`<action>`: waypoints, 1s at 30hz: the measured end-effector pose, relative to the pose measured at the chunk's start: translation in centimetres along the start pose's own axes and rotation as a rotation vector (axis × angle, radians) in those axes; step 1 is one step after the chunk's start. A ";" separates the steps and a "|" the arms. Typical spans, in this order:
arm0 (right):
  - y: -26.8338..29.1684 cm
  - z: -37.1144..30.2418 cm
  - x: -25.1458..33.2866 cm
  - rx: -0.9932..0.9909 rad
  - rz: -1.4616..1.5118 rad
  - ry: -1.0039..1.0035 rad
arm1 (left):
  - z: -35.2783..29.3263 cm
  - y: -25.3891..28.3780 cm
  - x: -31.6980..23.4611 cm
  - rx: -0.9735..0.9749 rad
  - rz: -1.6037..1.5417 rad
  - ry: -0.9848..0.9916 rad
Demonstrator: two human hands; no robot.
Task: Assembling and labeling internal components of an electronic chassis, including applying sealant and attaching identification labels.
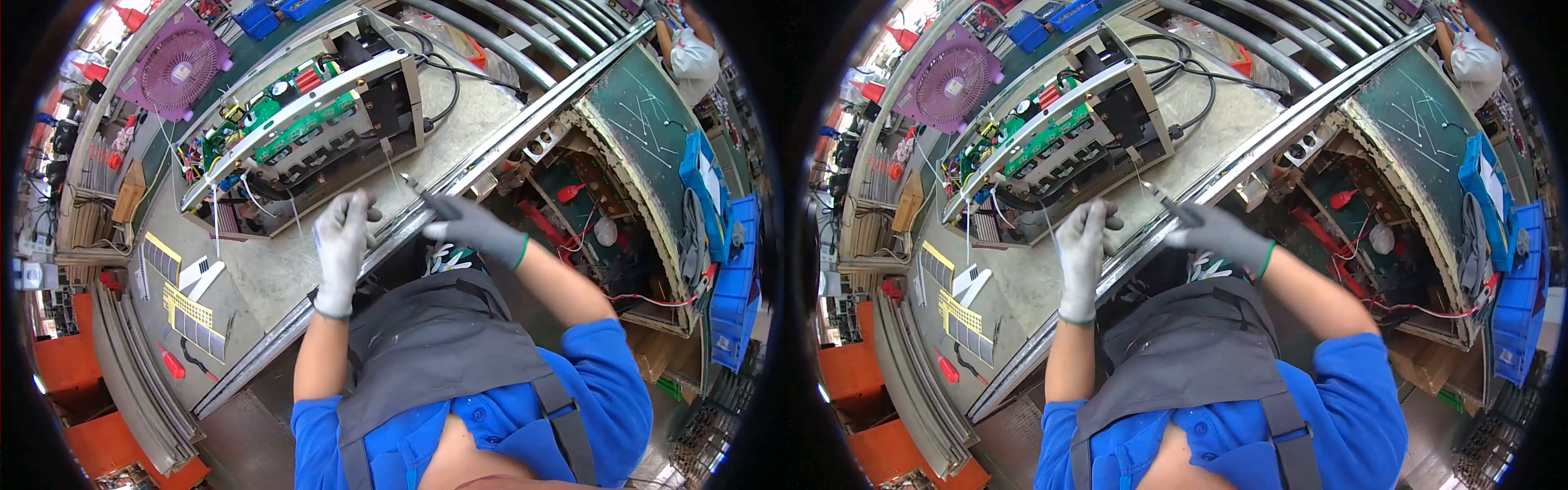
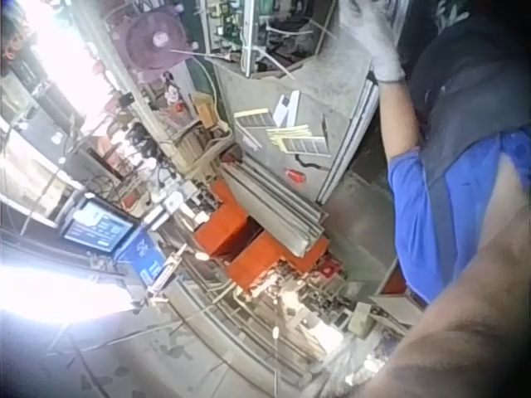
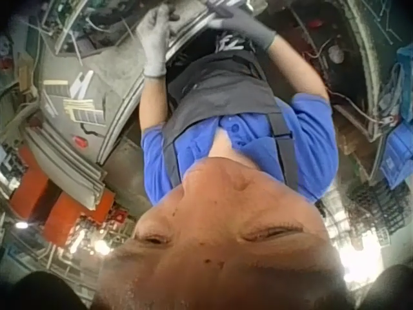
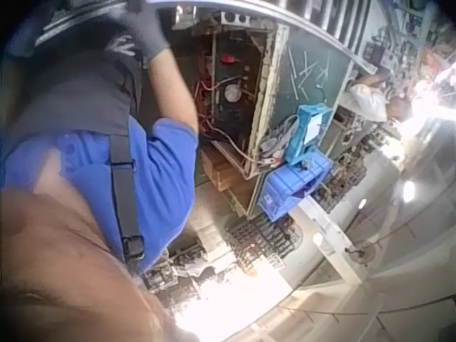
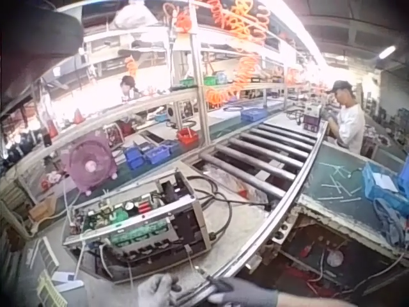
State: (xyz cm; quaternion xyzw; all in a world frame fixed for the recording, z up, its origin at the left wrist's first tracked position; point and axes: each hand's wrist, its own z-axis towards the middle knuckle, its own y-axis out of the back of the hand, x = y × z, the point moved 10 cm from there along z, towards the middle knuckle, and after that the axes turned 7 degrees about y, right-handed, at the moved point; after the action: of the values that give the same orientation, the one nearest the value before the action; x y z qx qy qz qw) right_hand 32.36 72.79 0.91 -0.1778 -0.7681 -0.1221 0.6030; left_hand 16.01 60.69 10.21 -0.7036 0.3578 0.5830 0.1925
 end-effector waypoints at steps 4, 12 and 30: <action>5.0 3.0 5.9 0.179 -0.539 -0.190 | 5.1 -3.2 5.5 0.194 -0.225 0.300; 5.1 7.2 9.7 0.346 -0.692 -0.216 | 7.9 -5.9 9.8 0.256 -0.648 0.361; 5.0 7.8 10.0 0.296 -0.731 -0.323 | 8.2 -4.9 9.7 0.082 -0.463 0.300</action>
State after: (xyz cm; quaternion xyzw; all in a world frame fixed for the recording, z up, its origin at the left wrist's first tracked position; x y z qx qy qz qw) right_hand 25.50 81.75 8.58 0.1778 -0.8743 -0.1866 0.4113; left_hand 14.64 66.88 -1.78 -0.8367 0.2351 0.3980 0.2938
